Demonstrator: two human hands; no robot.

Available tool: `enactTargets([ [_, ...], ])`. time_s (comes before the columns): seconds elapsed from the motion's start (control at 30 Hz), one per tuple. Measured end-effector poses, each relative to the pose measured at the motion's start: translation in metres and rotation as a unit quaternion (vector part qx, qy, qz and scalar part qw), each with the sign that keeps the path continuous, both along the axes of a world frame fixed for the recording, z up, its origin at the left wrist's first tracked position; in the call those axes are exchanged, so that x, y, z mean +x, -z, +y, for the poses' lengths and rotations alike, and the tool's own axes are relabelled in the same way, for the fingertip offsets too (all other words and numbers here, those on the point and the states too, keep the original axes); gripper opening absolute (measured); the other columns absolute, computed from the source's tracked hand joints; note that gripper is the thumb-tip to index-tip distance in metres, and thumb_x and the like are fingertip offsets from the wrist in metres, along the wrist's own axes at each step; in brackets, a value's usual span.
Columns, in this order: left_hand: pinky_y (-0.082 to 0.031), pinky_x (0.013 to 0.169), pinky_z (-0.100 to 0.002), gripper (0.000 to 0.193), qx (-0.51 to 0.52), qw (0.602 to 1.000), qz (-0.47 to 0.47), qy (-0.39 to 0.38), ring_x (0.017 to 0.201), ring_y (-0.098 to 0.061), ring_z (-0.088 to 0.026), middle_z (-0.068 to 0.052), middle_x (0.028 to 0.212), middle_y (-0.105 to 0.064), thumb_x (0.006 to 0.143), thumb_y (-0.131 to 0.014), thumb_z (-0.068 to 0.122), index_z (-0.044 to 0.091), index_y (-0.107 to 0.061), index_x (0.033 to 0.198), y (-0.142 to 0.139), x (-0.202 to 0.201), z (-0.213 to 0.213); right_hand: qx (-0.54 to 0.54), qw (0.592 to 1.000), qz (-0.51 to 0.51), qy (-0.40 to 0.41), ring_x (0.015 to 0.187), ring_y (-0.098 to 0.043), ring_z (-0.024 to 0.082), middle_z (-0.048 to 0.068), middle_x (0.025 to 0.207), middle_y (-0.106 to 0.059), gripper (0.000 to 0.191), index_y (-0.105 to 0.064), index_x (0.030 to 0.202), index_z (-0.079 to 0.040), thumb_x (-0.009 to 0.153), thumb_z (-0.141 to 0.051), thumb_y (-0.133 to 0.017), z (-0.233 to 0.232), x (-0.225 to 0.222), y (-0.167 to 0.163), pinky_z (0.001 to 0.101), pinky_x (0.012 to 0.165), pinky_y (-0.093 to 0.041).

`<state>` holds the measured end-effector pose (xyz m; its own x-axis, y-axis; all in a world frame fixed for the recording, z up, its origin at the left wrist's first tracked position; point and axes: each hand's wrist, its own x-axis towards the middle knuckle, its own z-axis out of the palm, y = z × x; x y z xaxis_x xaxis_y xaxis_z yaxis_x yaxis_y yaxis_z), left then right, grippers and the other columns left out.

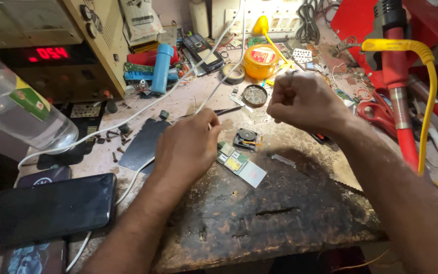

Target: The person handles a small circuit board and a camera module on a cluttered workbench. They use a yellow-handled screwdriver to adjust components, then attach a silver metal shield to the board and inspect the assembly.

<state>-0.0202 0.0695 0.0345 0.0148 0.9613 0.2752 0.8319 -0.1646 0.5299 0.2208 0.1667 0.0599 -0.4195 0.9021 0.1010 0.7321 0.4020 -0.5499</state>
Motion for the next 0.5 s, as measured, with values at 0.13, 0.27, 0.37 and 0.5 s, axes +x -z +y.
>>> enactTargets([
  [0.13,-0.057,0.068,-0.038,0.018,0.028,0.99,-0.131,0.043,0.073,-0.074,-0.022,-0.008,0.087,-0.078,0.09,-0.073,0.025,0.013,-0.075,0.103,0.002,0.001,0.003,-0.072,0.98,0.187,-0.016,0.073,-0.073,0.012,0.007,0.079,-0.072,0.014,-0.064,0.093,-0.006,0.085,-0.004,-0.076,-0.017,0.006,0.015,0.0265,0.067,-0.064],
  [0.27,-0.058,0.064,-0.032,0.028,0.031,0.978,-0.186,0.091,0.068,-0.072,-0.015,-0.005,0.088,-0.078,0.085,-0.079,0.026,0.016,-0.076,0.112,0.005,0.003,0.005,-0.05,0.962,0.251,-0.096,0.086,-0.072,0.009,0.006,0.094,-0.075,0.019,-0.067,0.104,-0.003,0.089,-0.005,-0.078,-0.028,-0.01,0.026,0.0245,0.079,-0.062],
  [0.37,-0.059,0.065,-0.031,0.028,0.073,0.971,-0.187,0.128,0.071,-0.074,-0.014,-0.005,0.09,-0.079,0.084,-0.081,0.024,0.015,-0.077,0.111,0.009,0.002,0.007,-0.047,0.966,0.227,-0.115,0.092,-0.075,0.007,0.003,0.098,-0.077,0.026,-0.063,0.109,-0.004,0.088,-0.009,-0.077,-0.036,-0.018,0.028,0.0233,0.083,-0.063],
  [0.5,-0.057,0.069,-0.032,0.018,0.104,0.972,-0.14,0.16,0.075,-0.074,-0.017,-0.007,0.09,-0.079,0.085,-0.081,0.018,0.013,-0.081,0.102,0.011,0.0,0.007,-0.043,0.977,0.194,-0.083,0.09,-0.074,0.006,0.003,0.098,-0.08,0.025,-0.064,0.108,-0.005,0.088,-0.011,-0.078,-0.044,-0.023,0.026,0.0244,0.08,-0.062],
])
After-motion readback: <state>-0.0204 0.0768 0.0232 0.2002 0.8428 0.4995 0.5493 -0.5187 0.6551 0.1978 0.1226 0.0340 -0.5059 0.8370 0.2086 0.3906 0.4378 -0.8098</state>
